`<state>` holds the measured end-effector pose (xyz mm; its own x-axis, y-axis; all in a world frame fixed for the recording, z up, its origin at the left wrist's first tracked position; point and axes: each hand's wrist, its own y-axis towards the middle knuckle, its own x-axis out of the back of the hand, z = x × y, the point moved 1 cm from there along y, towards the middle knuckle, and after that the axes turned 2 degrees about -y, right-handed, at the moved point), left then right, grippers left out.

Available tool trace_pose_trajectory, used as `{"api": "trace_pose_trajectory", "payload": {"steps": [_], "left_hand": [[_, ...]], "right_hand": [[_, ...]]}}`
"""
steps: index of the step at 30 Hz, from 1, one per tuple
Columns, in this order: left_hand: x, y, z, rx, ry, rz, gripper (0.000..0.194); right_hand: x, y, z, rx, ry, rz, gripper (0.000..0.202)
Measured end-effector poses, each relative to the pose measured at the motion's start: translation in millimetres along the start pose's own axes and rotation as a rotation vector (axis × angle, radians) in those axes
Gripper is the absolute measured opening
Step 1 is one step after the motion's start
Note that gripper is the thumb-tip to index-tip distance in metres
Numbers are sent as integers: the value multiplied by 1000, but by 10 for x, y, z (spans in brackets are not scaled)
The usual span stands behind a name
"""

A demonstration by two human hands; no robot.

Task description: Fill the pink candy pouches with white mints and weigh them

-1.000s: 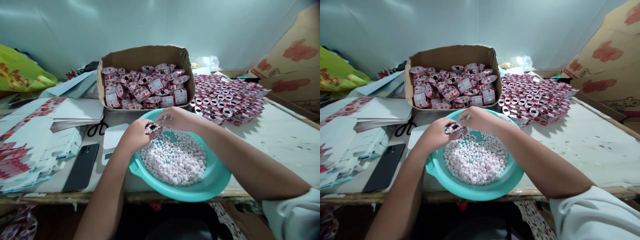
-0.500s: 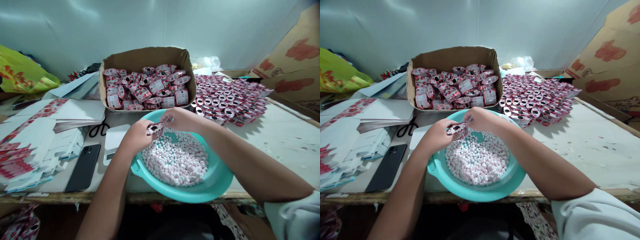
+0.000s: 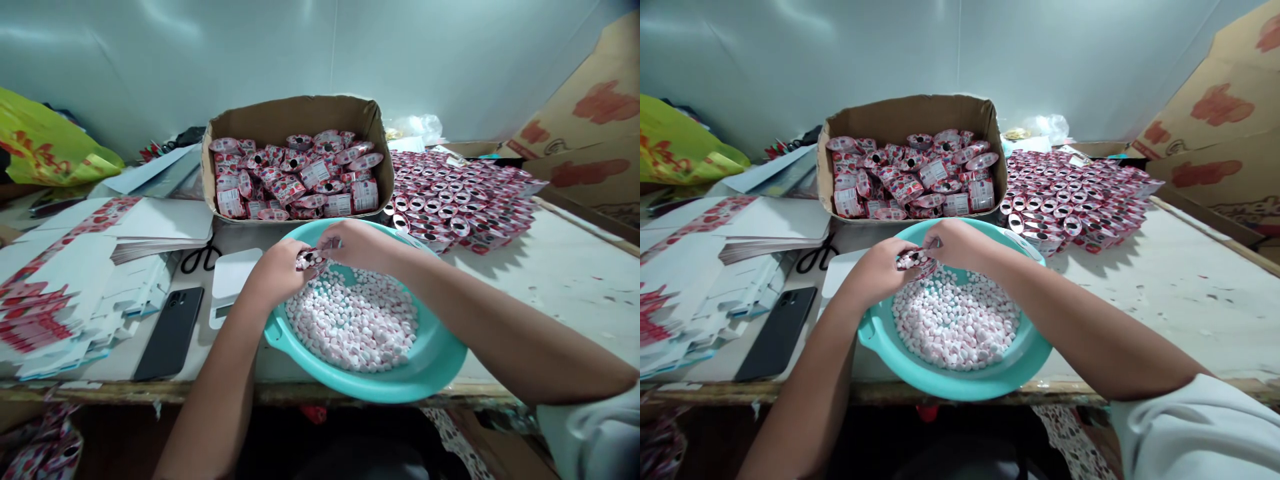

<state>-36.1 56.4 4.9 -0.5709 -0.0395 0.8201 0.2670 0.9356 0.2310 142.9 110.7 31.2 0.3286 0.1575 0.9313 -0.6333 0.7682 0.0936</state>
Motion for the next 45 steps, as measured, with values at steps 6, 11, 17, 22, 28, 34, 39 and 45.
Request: {"api": "trace_pose_trajectory", "payload": {"steps": [6,11,17,22,28,34,39,45], "left_hand": [[2,8,9,-18,-3,3,29],[13,4,9,-18,-17,12,33],[14,5,12,-23,-17,14,31],[22,8,13,-26,-8,20,29],[34,9,-23,-46,-2,5,20],[46,3,-29,-44,-16,-5,20],[24,4,0,-32,-50,-31,24],[0,17,6,2,-151,-97,30]], "right_hand": [[-16,0,35,-15,70,-6,18],[-47,4,18,23,146,-32,19],[-74,1,12,77,323,-34,18],[-72,-7,24,76,416,-32,15],[-47,-9,42,145,315,-50,18],[-25,-6,62,214,211,-63,15],[7,-20,15,240,194,-129,23],[-27,-32,-128,231,71,-46,61]]}}
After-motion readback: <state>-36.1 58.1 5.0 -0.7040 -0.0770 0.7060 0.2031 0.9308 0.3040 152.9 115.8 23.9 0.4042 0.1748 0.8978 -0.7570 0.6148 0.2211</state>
